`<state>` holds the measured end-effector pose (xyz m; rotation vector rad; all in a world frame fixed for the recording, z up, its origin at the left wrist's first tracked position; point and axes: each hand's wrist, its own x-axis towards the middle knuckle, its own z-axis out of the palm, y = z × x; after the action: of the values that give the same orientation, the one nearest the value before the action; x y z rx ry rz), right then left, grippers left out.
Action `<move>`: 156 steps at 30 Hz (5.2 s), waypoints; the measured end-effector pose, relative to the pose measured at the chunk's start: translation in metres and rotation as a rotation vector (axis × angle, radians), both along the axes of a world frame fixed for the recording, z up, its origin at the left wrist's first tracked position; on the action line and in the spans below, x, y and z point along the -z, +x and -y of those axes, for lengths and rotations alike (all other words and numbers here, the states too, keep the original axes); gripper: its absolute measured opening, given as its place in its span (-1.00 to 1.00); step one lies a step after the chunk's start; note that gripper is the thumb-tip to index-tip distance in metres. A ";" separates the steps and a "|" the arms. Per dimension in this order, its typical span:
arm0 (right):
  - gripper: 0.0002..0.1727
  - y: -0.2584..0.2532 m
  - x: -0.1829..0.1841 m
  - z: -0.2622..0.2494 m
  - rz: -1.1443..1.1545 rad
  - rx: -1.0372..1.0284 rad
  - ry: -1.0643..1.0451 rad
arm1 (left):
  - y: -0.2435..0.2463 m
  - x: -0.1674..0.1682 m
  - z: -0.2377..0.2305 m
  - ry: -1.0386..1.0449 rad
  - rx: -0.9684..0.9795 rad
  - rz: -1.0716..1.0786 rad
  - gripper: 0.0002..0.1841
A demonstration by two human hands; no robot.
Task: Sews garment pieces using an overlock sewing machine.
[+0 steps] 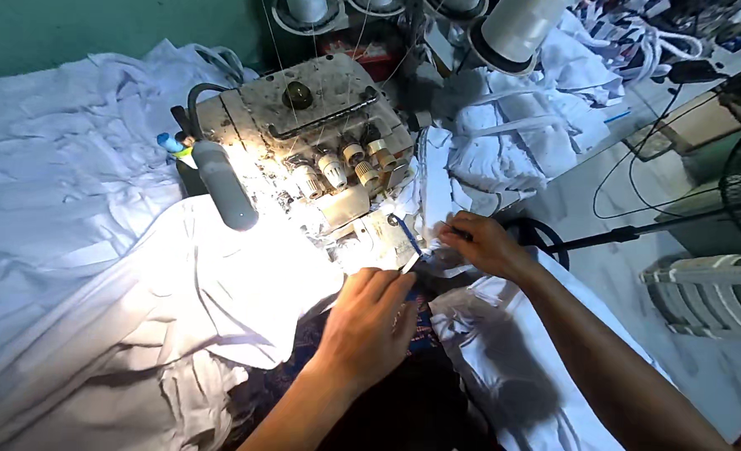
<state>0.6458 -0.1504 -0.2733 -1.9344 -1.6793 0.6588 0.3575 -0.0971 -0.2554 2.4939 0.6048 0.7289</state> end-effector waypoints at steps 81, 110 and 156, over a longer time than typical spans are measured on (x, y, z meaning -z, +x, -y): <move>-0.85 -0.195 0.008 -0.104 -0.980 0.627 0.350 | -0.120 -0.072 -0.157 -0.542 -0.420 -0.370 -0.70; -0.82 -0.232 -0.034 -0.042 -1.000 0.180 0.107 | -0.128 -0.041 -0.072 -1.374 -0.297 0.299 -0.90; -0.80 -0.205 -0.026 -0.055 -1.096 0.229 0.133 | -0.131 -0.043 -0.081 -0.771 -0.261 -0.115 -0.76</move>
<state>0.4413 -0.0953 -0.2470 -1.2180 -0.7678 1.1758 0.2265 -0.0165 -0.2128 1.7630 1.0353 0.3371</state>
